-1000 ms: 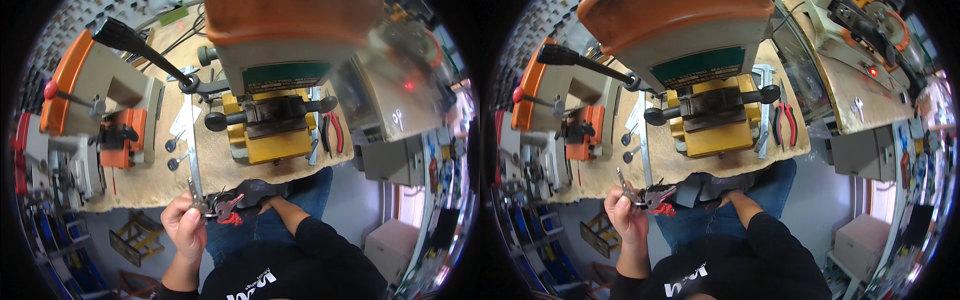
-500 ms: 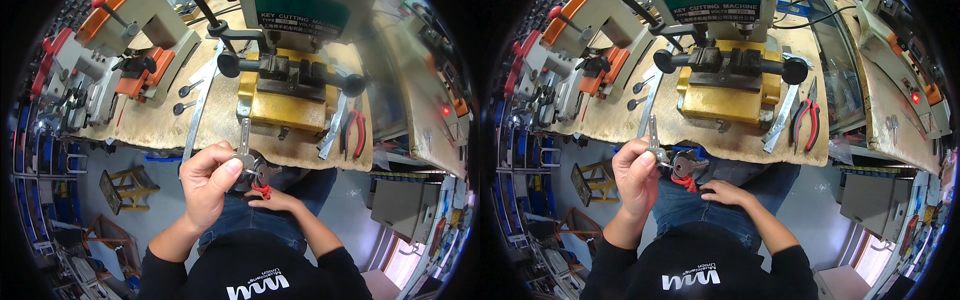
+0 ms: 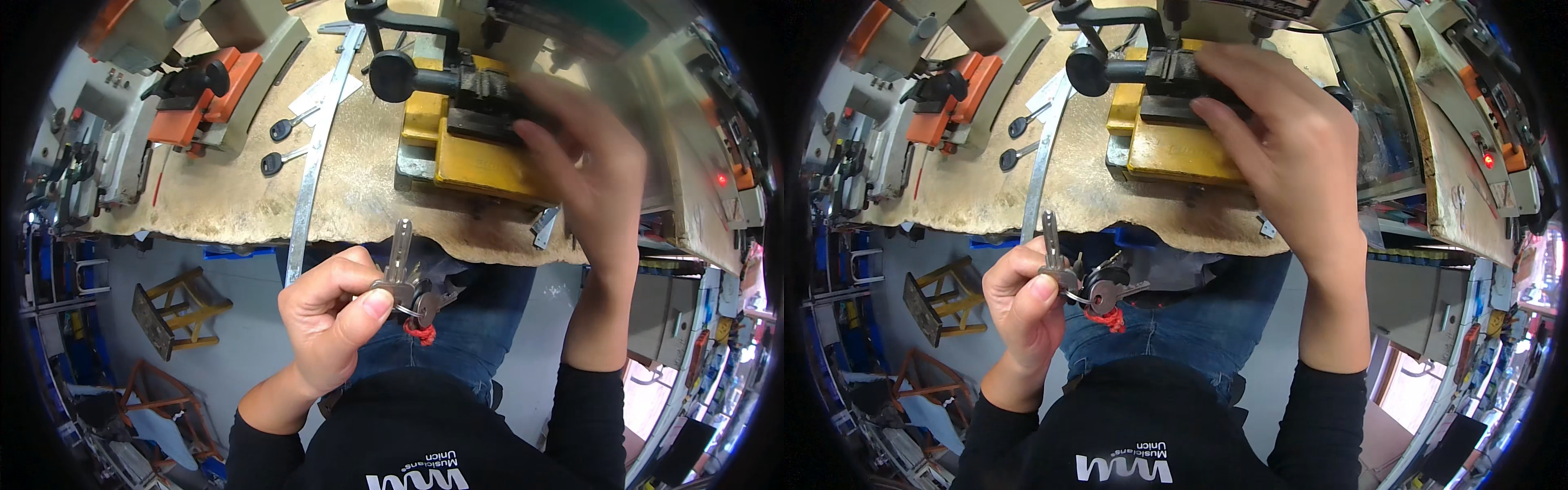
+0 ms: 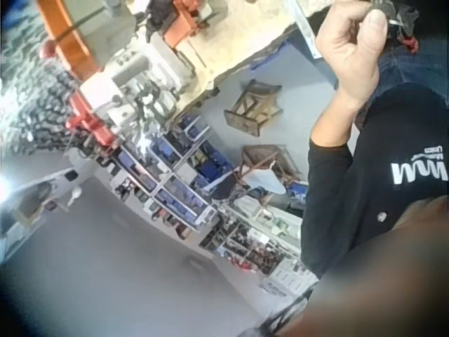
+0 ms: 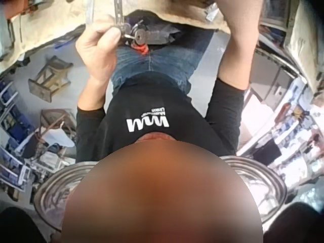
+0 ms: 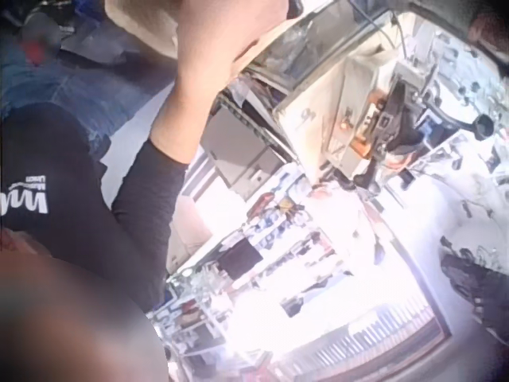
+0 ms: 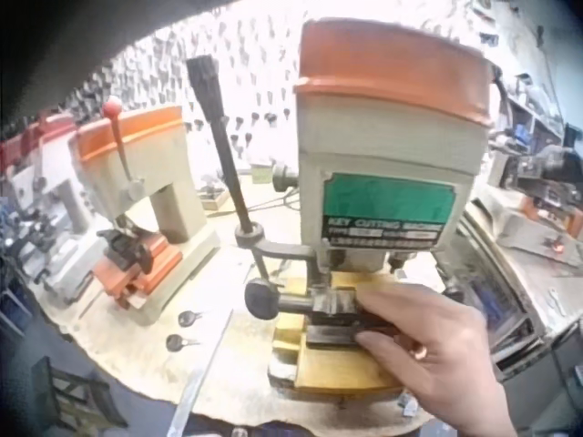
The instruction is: The person uses a key cutting machine to duplicate keys. They secure a key in the machine's vise, align it with the cutting wheel, and operate the lever to cut the key profile. The person repeats this process for multiple keys, adjusting the machine and handling the keys between cuts.
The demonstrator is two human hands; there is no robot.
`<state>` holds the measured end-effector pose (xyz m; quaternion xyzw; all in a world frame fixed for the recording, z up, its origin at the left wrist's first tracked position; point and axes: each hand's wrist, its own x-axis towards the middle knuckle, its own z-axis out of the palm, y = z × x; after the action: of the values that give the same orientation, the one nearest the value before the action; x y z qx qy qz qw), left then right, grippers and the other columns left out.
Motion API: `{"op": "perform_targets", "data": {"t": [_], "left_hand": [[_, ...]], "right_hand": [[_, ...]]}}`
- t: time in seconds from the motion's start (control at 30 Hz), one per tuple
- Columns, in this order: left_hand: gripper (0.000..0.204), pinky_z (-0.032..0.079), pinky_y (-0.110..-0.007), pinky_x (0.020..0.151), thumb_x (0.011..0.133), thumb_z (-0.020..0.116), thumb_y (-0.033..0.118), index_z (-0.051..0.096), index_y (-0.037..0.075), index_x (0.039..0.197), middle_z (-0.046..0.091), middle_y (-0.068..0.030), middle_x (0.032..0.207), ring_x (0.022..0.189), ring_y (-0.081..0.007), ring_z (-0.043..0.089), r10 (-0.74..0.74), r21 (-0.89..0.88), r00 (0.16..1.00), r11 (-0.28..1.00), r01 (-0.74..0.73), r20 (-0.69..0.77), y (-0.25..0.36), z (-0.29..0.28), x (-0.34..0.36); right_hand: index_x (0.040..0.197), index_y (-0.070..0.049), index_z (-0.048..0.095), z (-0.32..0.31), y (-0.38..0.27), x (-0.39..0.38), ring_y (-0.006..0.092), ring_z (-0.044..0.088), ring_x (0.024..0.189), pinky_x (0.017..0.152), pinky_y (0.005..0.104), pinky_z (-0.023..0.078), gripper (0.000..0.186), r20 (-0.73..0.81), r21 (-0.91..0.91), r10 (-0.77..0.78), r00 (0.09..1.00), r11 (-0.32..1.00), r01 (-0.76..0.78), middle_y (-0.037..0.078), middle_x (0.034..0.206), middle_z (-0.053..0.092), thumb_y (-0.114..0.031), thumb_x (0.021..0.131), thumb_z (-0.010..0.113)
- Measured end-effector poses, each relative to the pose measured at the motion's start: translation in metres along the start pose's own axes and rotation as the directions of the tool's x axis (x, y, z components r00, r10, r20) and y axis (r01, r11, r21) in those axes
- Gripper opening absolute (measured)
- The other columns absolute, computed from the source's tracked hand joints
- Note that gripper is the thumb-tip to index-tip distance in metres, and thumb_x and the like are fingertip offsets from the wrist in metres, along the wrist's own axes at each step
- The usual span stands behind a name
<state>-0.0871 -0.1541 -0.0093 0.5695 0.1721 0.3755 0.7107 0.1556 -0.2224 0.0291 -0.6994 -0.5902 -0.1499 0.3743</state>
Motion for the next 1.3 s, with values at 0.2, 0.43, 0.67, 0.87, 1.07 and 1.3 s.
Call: {"op": "perform_targets", "data": {"t": [0.2,0.43,0.67,0.87,1.07,1.3], "left_hand": [[0.006,0.033,-0.023,0.056,0.082,0.065,0.003,0.063,-0.002,0.080,0.053,-0.0040,0.069,0.061,-0.0093,0.042,-0.040,-0.047,0.999,0.998,0.040,-0.009,-0.010,-0.019,-0.002],[0.009,0.032,-0.024,0.056,0.083,0.064,0.006,0.062,-0.003,0.081,0.052,-0.0039,0.068,0.062,-0.0096,0.042,-0.078,-0.090,0.996,0.993,0.074,-0.037,-0.015,-0.036,-0.001],[0.022,0.031,-0.025,0.056,0.081,0.063,0.018,0.052,0.000,0.073,0.050,-0.0072,0.067,0.060,-0.0110,0.041,-0.138,-0.009,0.984,0.990,0.138,-0.111,-0.015,-0.033,0.003],[0.024,0.028,-0.024,0.055,0.080,0.064,0.020,0.050,0.004,0.070,0.047,-0.0063,0.065,0.056,-0.0095,0.035,-0.173,-0.052,0.980,0.984,0.169,-0.094,-0.006,-0.018,0.016],[0.015,0.033,-0.025,0.055,0.082,0.065,0.011,0.059,-0.002,0.077,0.053,-0.0051,0.068,0.061,-0.0094,0.043,-0.208,-0.153,0.975,0.964,0.218,0.080,0.001,0.006,0.040],[0.016,0.027,-0.020,0.047,0.089,0.063,0.014,0.062,-0.001,0.082,0.056,-0.0026,0.065,0.051,-0.0039,0.038,-0.517,-0.118,0.842,0.836,0.535,0.156,0.007,0.048,0.086]], "right_hand": [[0.102,-0.013,0.065,0.016,-0.012,0.025,0.0286,0.066,0.079,0.064,0.0378,0.051,0.026,0.238,-0.490,0.011,0.971,0.864,0.110,0.007,0.087,0.068,-0.029,0.081,0.068],[0.102,-0.016,0.066,0.020,-0.013,0.027,0.0276,0.067,0.075,0.062,0.0355,0.052,0.027,0.212,-0.557,0.027,0.977,0.825,0.098,0.006,0.086,0.068,-0.030,0.079,0.069],[0.105,-0.006,0.070,0.008,-0.012,0.014,0.0148,0.067,0.077,0.063,0.0261,0.049,0.023,0.064,-0.249,-0.008,0.998,0.968,0.023,0.008,0.092,0.071,-0.009,0.083,0.070],[0.121,-0.001,0.062,-0.033,0.034,-0.010,0.0174,0.062,0.098,0.082,0.0272,0.049,0.049,0.034,0.035,0.302,0.953,0.952,-0.303,0.011,0.112,0.065,-0.014,0.076,0.076],[0.116,-0.003,0.064,-0.030,0.041,0.004,0.0148,0.054,0.095,0.085,0.0271,0.042,0.054,0.299,0.143,0.367,0.881,0.895,-0.422,0.004,0.099,0.062,-0.015,0.066,0.078],[0.101,0.000,0.066,-0.023,0.050,0.013,0.0080,0.054,0.073,0.065,0.0223,0.043,0.035,0.270,0.161,0.228,0.936,0.947,-0.277,0.001,0.085,0.059,-0.002,0.067,0.073]]}}
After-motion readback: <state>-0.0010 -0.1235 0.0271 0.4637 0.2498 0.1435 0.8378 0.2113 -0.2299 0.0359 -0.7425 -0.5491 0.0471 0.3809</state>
